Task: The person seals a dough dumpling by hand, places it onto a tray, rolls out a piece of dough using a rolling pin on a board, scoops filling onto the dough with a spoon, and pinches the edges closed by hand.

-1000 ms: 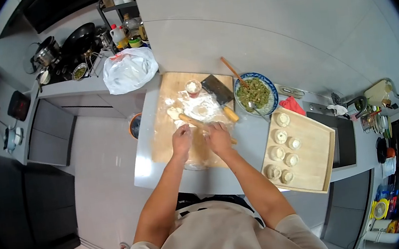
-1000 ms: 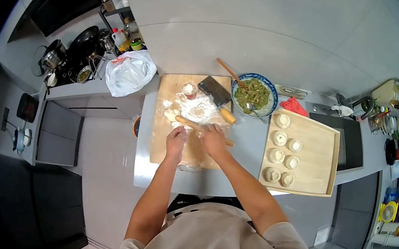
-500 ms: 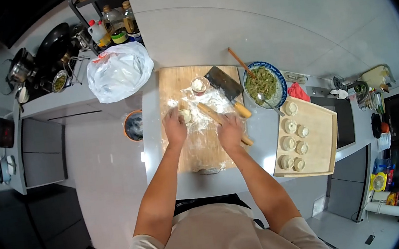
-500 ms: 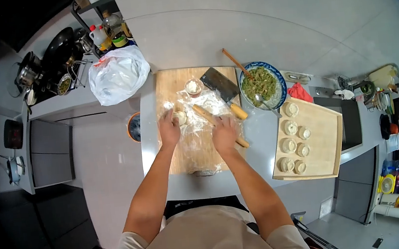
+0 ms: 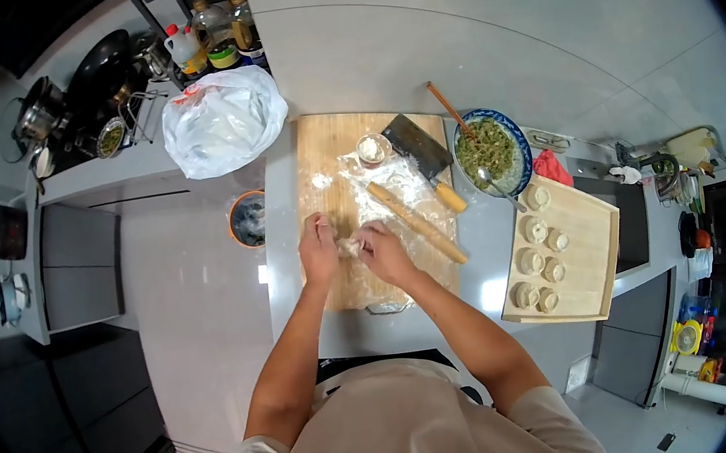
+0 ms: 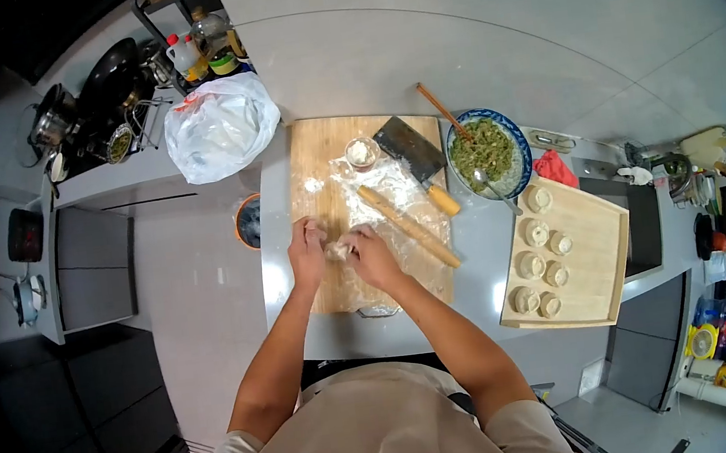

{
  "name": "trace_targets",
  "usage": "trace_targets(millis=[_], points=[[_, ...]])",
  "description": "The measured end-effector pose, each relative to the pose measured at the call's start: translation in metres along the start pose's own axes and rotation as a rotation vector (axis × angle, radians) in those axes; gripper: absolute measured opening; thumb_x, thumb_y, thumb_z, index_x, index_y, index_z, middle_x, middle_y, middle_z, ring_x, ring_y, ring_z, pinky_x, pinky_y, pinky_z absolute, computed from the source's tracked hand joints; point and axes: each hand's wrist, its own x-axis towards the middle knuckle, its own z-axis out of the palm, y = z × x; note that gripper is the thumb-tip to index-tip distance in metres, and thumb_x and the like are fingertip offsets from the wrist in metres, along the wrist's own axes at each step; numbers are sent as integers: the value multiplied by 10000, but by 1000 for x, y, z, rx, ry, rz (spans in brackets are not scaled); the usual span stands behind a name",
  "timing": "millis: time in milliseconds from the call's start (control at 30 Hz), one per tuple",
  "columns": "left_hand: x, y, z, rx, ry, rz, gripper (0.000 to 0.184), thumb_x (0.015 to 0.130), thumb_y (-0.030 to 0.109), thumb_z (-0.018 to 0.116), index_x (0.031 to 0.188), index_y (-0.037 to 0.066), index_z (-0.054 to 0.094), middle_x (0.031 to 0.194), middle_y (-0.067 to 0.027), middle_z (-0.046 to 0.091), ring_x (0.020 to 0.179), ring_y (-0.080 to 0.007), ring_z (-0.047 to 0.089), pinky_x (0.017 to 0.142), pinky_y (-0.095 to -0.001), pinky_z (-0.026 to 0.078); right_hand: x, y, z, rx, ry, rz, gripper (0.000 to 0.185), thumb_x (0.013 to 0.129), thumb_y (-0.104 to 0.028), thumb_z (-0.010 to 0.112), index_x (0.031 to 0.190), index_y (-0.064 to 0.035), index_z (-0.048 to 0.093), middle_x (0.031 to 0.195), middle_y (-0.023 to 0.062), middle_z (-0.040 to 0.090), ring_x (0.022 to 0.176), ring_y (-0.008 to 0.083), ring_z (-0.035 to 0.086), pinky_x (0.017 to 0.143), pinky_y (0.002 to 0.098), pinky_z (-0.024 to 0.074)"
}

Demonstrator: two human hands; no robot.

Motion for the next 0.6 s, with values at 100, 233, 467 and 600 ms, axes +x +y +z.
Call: trace_targets(millis=[100,233,467,600], points=[[-7,-9,14,284,-10,277,244,1061,147,578,1267,53,670,1051,-182,721,981,-351,680,881,-458,540,-15,-8,5,164,30,79,314,859,33,738,1167,-3,688,1062,185,672,869,290,691,799,375,573],[12,-31,30,653,-39,627,266,1080,139,531,1297,78,672,1055,-168,723,987,-382,645,866,-485,533,5,20,28,-183,200,92,246,870,11,700,1113,-23,714,1090,177,690,892,376,697,810,428,574],[19,0,26,-205,-46,-105,291,1106,121,492,1338,71,660,1016,-165,729,807,-366,666,750,-427,562,11,10,2,-185,120,-163,280,850,20,691,1119,-41,739,1156,160,676,941,372,696,832,423,586],[3,-15,12,479,-61,475,255,1089,160,545,1277,73,693,995,-188,715,822,-410,667,756,-472,544,-19,5,6,288,17,194,359,862,-1,684,1218,-44,709,1222,183,664,968,358,696,876,416,590]])
